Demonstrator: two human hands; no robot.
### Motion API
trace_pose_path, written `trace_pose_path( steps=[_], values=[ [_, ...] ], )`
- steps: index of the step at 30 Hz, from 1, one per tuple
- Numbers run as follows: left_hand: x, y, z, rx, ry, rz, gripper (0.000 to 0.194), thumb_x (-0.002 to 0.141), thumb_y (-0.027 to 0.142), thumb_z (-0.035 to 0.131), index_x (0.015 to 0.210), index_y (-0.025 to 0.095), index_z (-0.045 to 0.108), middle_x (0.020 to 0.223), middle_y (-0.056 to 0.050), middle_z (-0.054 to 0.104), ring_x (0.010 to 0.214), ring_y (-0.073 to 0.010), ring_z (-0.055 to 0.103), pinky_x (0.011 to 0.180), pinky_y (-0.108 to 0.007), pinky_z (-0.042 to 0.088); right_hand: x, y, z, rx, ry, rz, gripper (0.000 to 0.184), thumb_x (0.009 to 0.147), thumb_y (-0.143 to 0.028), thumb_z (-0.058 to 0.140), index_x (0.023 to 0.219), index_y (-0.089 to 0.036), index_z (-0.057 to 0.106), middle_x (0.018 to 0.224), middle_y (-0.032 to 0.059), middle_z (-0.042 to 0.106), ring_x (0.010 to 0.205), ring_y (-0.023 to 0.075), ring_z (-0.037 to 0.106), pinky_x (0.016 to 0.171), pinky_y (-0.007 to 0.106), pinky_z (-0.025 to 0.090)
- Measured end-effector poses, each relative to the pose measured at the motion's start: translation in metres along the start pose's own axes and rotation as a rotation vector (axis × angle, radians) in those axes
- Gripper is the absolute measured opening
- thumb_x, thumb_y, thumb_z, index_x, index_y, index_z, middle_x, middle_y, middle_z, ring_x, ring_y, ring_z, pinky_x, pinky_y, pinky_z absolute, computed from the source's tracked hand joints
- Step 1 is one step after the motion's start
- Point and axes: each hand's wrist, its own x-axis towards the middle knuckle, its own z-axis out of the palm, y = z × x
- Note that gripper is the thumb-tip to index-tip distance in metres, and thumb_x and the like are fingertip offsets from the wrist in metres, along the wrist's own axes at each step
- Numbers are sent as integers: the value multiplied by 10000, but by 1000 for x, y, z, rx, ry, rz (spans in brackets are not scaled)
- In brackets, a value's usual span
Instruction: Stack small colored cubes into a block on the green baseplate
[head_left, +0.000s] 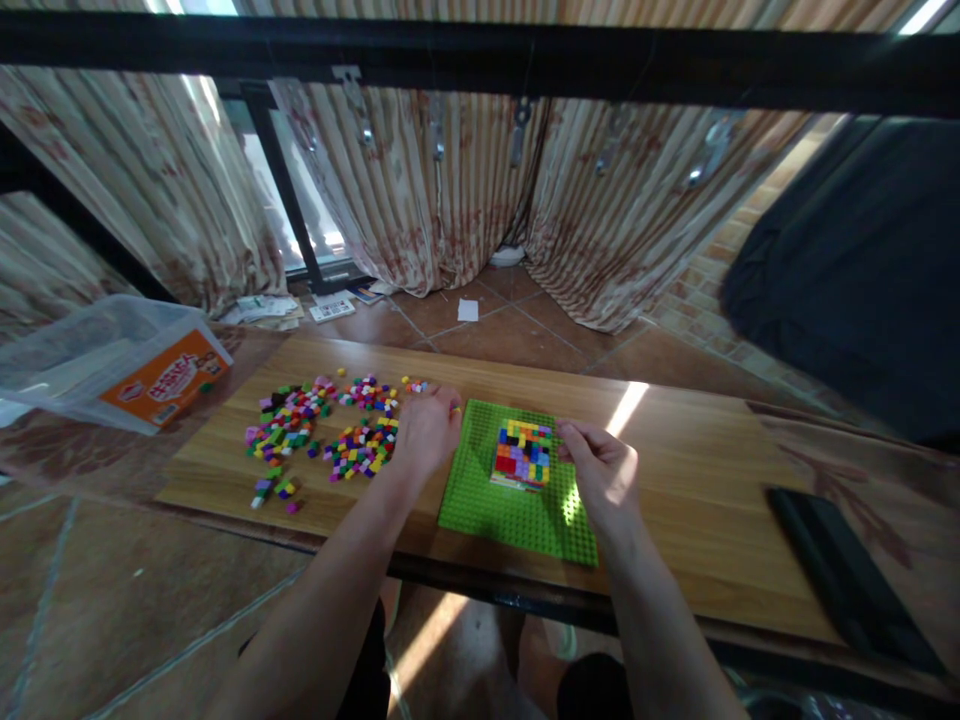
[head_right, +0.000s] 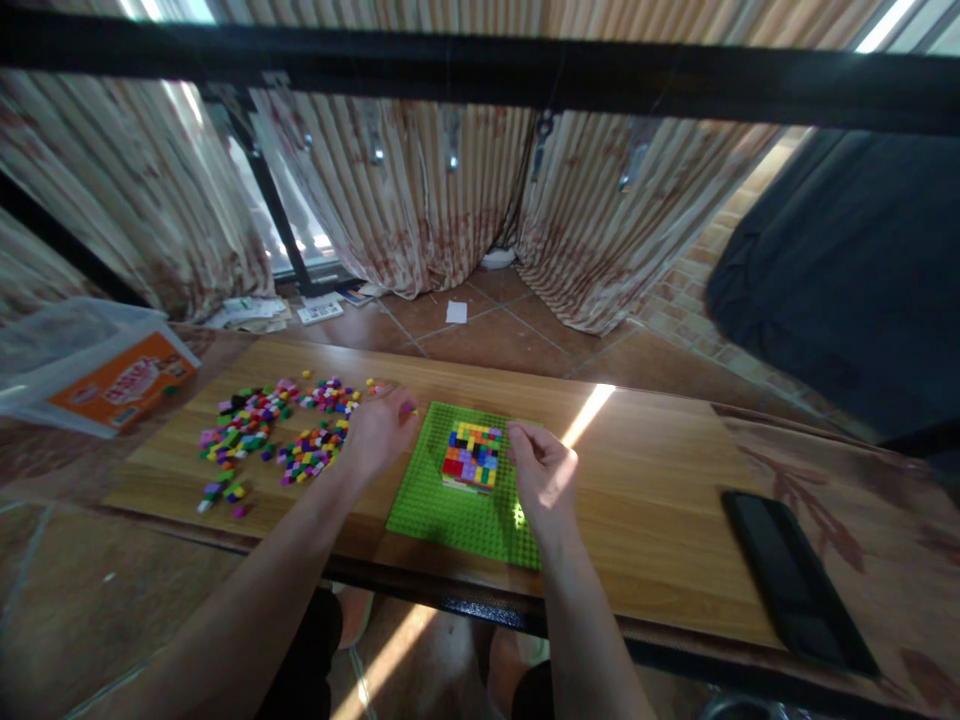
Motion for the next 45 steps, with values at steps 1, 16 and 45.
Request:
trace_pose_path(
  steps=[1, 16, 45],
  values=[
    [1, 1, 0, -113, 21, -22, 127, 788, 154, 542, 844, 165, 655, 876, -82, 666, 845, -213, 615, 816, -356, 474, -1, -2, 0, 10, 6, -16, 282, 698, -427, 719, 797, -165, 751, 664, 41, 707, 568, 150, 618, 547, 303, 542],
    [-8, 55, 0, -1460, -39, -364, 216, 597, 205, 746, 807, 161, 722, 860, -33, 701, 786, -122, 622, 771, -267, 496, -25, -23, 22, -237, -93, -475, 257, 772, -316, 697, 1019, -244, 688, 909, 39, 677, 810, 175, 634, 772, 346, 527],
    [-15, 47, -19, -1464, -378, -233, 134, 633, 235, 771, 668, 120, 714, 599, -17, 661, 551, -95, 564, 603, -236, 451, -28, -38, 12, -284, -314, -593, 111, 863, -280, 620, 930, -249, 704, 855, 29, 674, 823, 175, 608, 761, 345, 498]
  ],
)
